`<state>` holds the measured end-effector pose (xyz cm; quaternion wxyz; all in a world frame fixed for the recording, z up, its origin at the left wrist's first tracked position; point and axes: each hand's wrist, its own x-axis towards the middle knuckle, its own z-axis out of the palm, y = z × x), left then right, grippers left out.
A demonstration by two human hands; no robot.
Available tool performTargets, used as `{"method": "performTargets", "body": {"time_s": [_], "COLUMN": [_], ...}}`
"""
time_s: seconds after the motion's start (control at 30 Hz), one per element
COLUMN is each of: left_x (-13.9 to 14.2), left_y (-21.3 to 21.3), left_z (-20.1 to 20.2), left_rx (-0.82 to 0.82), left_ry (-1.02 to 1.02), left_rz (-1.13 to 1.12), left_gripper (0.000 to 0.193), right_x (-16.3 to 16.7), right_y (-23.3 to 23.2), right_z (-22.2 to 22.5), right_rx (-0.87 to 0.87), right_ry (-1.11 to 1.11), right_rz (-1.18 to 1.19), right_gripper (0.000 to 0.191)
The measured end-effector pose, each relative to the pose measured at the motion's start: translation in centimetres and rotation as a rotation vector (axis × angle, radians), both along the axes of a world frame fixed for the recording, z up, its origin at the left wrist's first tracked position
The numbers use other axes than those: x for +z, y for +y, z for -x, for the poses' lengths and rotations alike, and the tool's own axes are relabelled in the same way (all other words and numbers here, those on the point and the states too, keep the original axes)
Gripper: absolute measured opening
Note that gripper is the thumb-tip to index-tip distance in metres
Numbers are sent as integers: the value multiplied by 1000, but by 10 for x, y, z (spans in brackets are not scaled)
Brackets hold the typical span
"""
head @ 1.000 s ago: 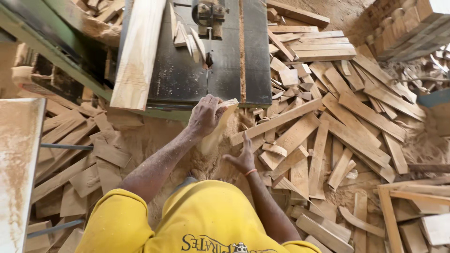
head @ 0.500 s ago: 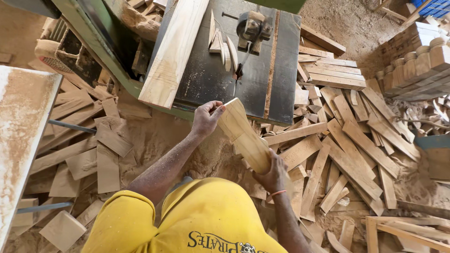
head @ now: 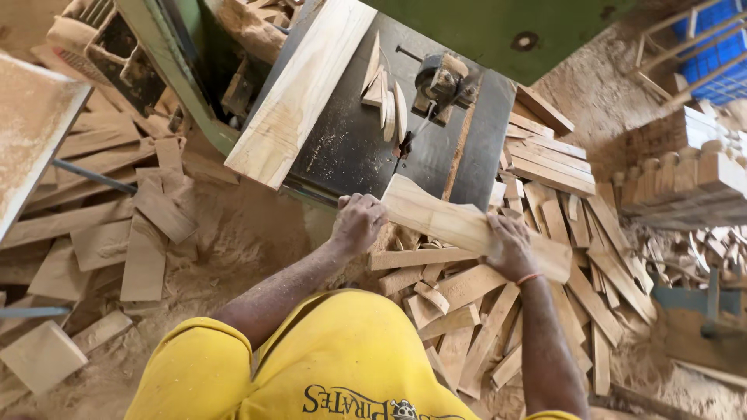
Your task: The person cuts wooden planks and shaped wood pieces on a bandsaw, guiding each piece against the blade with both hands. They set cut pieces aside, pick up new boards from the surrounding scrap pile, and continue cutting pieces one after another.
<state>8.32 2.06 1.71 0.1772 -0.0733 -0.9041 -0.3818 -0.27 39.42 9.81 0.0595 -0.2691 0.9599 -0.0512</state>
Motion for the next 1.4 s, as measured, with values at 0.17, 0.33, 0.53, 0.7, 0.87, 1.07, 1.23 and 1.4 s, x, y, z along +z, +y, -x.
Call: {"method": "performTargets", "body": {"time_s": [0.17, 0.33, 0.53, 0.7, 0.87, 1.07, 1.23, 1.4], "left_x": [-25, -28, -27, -24, -11, 5, 10, 5], "left_y": [39, 73, 75, 48, 24, 1, -10, -16], "left_z": [16, 42, 62, 59, 58, 73, 86, 93], "left_rx": [23, 134, 228, 214, 290, 274, 241, 222], "left_ry": [67, 62, 57, 22, -47, -10, -25, -8], "left_rz": [391, 603, 467, 26, -168, -109, -106, -56], "left_gripper": [10, 8, 19, 7, 16, 11, 11, 14], "right_x": [-2, 8, 9, -10, -45, -52, -46, -46], "right_y": [1, -26, -15, 37, 30, 7, -3, -8], "right_z": [86, 166, 190, 96, 11, 2, 9, 14], "right_rx": [6, 98, 177, 225, 82, -26, -42, -49], "right_ry": [-128, -72, -111, -141, -4, 27, -9, -17], "right_rz": [-230, -398, -374, 90, 339, 352, 369, 365], "right_gripper": [115, 116, 113, 110, 86, 82, 83, 83]}}
